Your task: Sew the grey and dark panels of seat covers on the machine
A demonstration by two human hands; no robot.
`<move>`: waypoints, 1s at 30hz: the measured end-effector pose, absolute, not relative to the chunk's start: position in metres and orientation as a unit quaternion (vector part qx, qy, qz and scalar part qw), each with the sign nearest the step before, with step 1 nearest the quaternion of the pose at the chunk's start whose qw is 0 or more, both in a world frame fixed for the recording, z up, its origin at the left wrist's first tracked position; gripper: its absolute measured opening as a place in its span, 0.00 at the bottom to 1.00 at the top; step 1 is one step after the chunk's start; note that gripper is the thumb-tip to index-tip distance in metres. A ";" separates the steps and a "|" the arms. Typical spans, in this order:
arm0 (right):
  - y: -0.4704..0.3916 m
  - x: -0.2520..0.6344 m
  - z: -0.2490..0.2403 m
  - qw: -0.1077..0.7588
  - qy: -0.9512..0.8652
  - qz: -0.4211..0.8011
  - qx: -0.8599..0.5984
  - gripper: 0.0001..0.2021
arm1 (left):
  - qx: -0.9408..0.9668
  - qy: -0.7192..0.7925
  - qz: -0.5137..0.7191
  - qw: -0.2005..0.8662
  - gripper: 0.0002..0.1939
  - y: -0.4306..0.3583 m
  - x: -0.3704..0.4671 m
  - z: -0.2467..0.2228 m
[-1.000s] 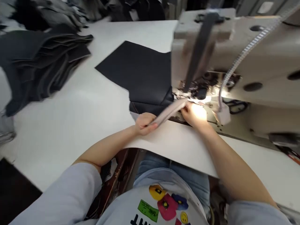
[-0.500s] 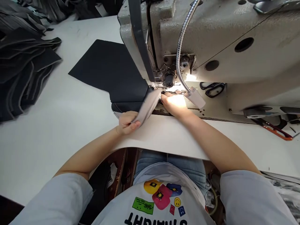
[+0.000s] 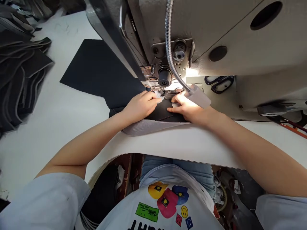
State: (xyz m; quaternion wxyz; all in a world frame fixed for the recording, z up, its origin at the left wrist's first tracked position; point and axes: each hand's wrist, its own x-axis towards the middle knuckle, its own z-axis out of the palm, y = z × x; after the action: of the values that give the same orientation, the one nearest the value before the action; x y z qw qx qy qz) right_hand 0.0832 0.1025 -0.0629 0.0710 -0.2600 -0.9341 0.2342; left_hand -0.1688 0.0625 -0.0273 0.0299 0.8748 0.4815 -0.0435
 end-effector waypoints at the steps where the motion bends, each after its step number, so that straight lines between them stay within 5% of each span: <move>1: 0.095 0.088 -0.062 0.080 -0.940 0.231 -0.240 0.21 | 0.873 0.486 -0.040 0.028 0.19 0.065 -0.167 -0.031; 5: 0.066 0.094 -0.058 0.099 -0.962 0.233 -0.104 0.21 | 0.861 0.508 0.008 0.033 0.19 0.070 -0.164 -0.041; 21: 0.053 0.059 -0.077 0.120 -0.984 0.131 -0.021 0.24 | 0.895 0.431 0.040 -0.106 0.15 0.081 -0.163 -0.057; 30: 0.016 -0.040 -0.068 0.086 -0.970 0.059 -0.219 0.22 | 0.920 0.374 0.031 -0.108 0.16 0.093 -0.170 -0.056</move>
State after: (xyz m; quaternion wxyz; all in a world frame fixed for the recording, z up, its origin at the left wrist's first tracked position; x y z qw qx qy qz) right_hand -0.0399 0.0163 -0.0677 0.0858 -0.2189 -0.9702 0.0592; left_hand -0.1702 0.0929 -0.0560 -0.1082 0.9204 0.3744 0.0309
